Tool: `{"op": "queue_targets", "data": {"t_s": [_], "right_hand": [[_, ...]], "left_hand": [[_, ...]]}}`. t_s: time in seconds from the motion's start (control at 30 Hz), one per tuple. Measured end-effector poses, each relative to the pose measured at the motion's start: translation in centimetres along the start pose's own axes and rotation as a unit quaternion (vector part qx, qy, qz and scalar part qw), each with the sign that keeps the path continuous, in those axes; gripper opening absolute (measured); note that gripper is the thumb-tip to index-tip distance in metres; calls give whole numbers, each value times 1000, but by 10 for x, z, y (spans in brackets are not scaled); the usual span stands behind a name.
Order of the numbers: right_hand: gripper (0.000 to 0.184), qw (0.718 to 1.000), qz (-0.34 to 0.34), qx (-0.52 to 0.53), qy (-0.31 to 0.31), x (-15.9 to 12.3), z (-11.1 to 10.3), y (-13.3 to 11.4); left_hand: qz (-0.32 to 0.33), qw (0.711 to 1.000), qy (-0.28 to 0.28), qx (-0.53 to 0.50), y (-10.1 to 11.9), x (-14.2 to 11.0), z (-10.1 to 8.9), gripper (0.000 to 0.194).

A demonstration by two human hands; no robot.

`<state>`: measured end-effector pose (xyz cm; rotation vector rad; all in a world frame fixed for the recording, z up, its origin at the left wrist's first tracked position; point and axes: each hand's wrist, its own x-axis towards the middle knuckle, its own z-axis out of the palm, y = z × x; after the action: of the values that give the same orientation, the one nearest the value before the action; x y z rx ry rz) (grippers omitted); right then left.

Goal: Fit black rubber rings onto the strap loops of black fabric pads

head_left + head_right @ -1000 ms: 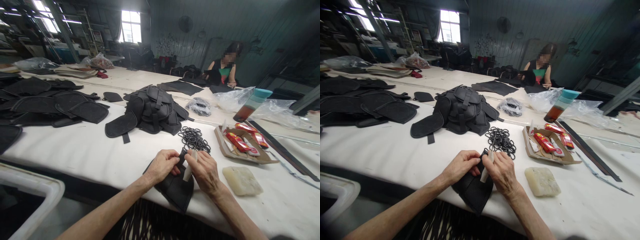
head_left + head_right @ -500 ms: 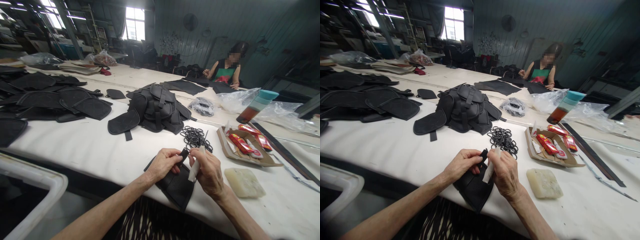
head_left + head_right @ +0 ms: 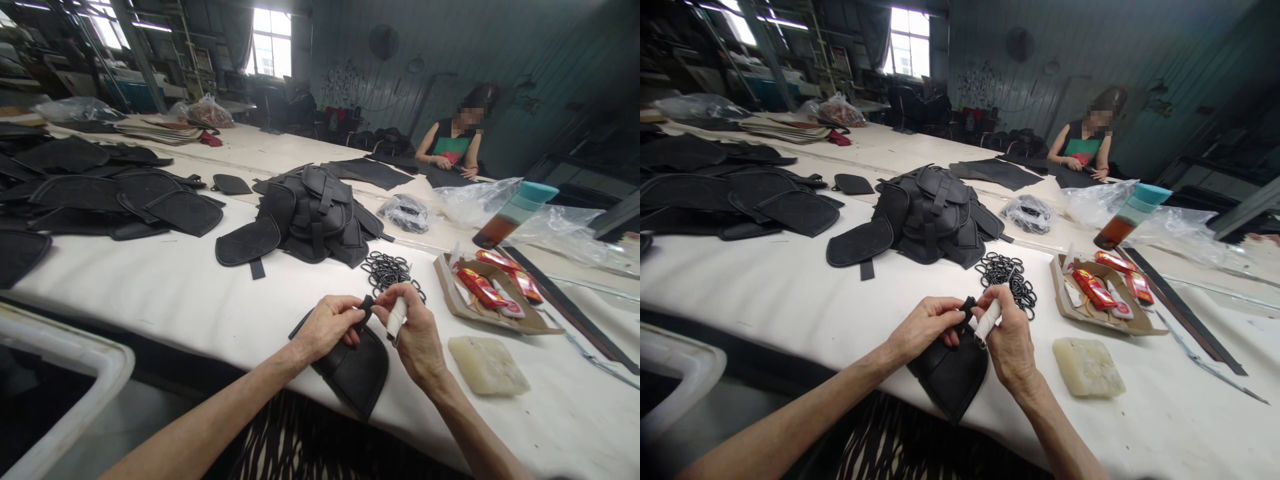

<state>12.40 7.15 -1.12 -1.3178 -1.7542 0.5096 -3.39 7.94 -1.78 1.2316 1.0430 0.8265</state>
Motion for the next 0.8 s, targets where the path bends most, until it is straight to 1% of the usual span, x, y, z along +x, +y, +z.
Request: {"op": "queue_targets", "data": {"t_s": [0.1, 0.23, 0.3, 0.4, 0.47, 0.6, 0.8], "right_hand": [[14, 1000, 29, 7, -5, 2, 1, 0], [12, 1000, 23, -13, 3, 3, 1, 1], [11, 999, -5, -34, 20, 2, 1, 2], [11, 990, -92, -81, 69, -1, 4, 3], [13, 981, -135, -102, 97, -3, 6, 5], [15, 975, -155, -103, 126, -6, 11, 9], [17, 969, -177, -101, 140, -8, 12, 7]], "left_hand": [[-3, 1000, 0, 1, 1, -1, 0, 16], [-12, 1000, -2, -3, 2, 0, 0, 17], [-18, 1000, -1, -5, 2, 1, 0, 17], [-28, 1000, 3, -9, 1, 2, -1, 18], [-33, 999, 3, -14, 2, 3, -1, 19], [-39, 999, -1, -27, 2, 2, -1, 22], [-52, 997, 15, -56, 2, 0, -2, 28]]}}
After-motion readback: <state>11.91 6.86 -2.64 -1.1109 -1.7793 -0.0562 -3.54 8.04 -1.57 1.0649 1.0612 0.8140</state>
